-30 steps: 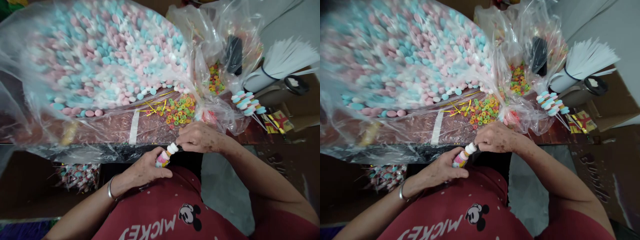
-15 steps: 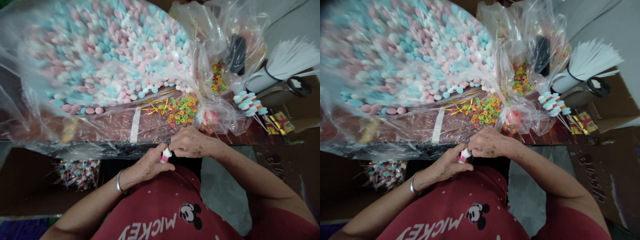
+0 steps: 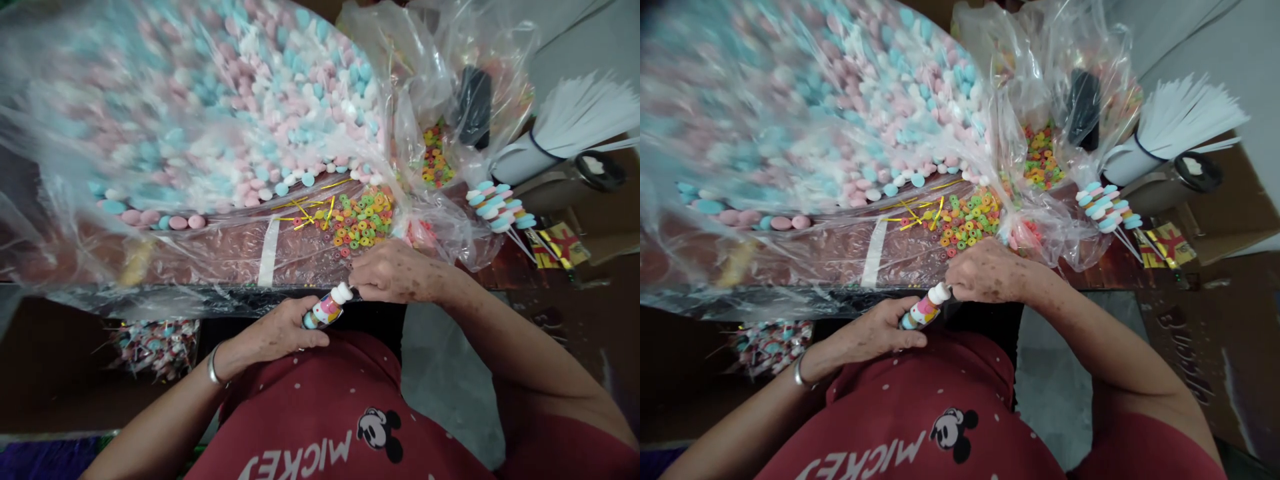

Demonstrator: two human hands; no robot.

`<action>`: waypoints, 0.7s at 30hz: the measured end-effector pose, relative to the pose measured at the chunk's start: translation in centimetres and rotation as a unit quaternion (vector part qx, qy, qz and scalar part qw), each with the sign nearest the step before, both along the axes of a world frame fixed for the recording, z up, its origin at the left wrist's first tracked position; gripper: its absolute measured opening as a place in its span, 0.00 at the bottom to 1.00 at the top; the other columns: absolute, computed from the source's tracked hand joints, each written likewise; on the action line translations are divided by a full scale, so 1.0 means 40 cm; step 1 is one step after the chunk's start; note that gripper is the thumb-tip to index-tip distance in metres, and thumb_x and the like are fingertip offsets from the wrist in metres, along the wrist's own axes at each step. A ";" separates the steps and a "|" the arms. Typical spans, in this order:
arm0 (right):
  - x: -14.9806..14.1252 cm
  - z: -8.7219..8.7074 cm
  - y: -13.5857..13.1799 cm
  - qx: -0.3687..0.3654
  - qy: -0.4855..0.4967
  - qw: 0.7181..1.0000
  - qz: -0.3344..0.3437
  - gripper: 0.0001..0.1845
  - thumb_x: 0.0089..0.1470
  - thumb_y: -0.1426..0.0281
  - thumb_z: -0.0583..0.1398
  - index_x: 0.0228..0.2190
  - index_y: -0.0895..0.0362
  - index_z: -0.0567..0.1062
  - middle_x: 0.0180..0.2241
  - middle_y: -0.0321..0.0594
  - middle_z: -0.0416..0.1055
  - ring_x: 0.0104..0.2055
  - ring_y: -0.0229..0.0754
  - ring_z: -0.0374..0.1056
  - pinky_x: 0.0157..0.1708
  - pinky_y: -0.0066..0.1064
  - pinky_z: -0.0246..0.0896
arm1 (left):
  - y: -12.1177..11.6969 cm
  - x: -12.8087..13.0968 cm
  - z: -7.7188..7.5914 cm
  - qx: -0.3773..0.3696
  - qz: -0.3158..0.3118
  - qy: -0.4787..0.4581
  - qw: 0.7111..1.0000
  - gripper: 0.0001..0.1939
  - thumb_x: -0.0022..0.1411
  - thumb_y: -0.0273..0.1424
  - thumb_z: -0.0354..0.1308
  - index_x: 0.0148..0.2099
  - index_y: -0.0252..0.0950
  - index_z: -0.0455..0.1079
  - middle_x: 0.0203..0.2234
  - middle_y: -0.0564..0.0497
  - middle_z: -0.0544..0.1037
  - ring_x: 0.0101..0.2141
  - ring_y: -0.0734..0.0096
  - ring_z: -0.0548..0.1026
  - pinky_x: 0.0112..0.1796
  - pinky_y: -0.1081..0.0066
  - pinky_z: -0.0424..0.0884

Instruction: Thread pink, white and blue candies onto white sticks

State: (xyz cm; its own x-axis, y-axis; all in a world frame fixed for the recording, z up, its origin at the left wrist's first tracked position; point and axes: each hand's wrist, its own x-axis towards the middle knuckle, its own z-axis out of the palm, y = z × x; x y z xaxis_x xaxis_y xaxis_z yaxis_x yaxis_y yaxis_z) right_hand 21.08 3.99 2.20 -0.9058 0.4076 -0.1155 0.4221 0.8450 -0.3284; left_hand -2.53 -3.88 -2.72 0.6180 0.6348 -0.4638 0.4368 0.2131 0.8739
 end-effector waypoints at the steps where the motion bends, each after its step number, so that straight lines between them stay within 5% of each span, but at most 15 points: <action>1: 0.000 -0.001 0.000 0.000 -0.002 1.000 0.002 0.14 0.57 0.70 0.54 0.24 0.58 0.75 0.24 0.36 0.70 0.24 0.34 0.57 0.25 0.29 0.39 | -0.001 -0.004 -0.001 0.004 -0.001 0.000 1.000 0.16 0.55 0.41 0.63 0.39 0.34 0.67 0.24 0.58 0.66 0.26 0.75 0.60 0.28 0.75 0.57; 10: -0.052 -0.029 -0.029 0.007 -0.042 0.999 0.031 0.13 0.56 0.70 0.55 0.24 0.58 0.75 0.23 0.37 0.71 0.23 0.34 0.57 0.24 0.29 0.40 | 0.006 0.031 -0.030 0.041 0.027 -0.023 0.999 0.17 0.53 0.41 0.65 0.36 0.34 0.67 0.25 0.57 0.67 0.28 0.74 0.61 0.30 0.74 0.58; 14: -0.064 -0.047 -0.034 0.013 -0.031 0.998 0.046 0.13 0.59 0.70 0.55 0.26 0.59 0.75 0.24 0.37 0.70 0.24 0.36 0.57 0.26 0.30 0.46 | 0.000 0.052 -0.047 0.049 0.085 -0.051 0.994 0.19 0.52 0.41 0.66 0.39 0.34 0.68 0.28 0.56 0.71 0.29 0.72 0.65 0.32 0.73 0.62; 21: -0.041 -0.040 -0.009 0.080 0.108 0.990 0.034 0.13 0.64 0.71 0.51 0.37 0.62 0.75 0.33 0.44 0.71 0.38 0.42 0.63 0.42 0.36 0.63 | -0.007 0.055 0.003 -0.083 0.205 -0.146 0.964 0.22 0.64 0.50 0.50 0.34 0.34 0.67 0.25 0.51 0.76 0.21 0.75 0.69 0.23 0.76 0.63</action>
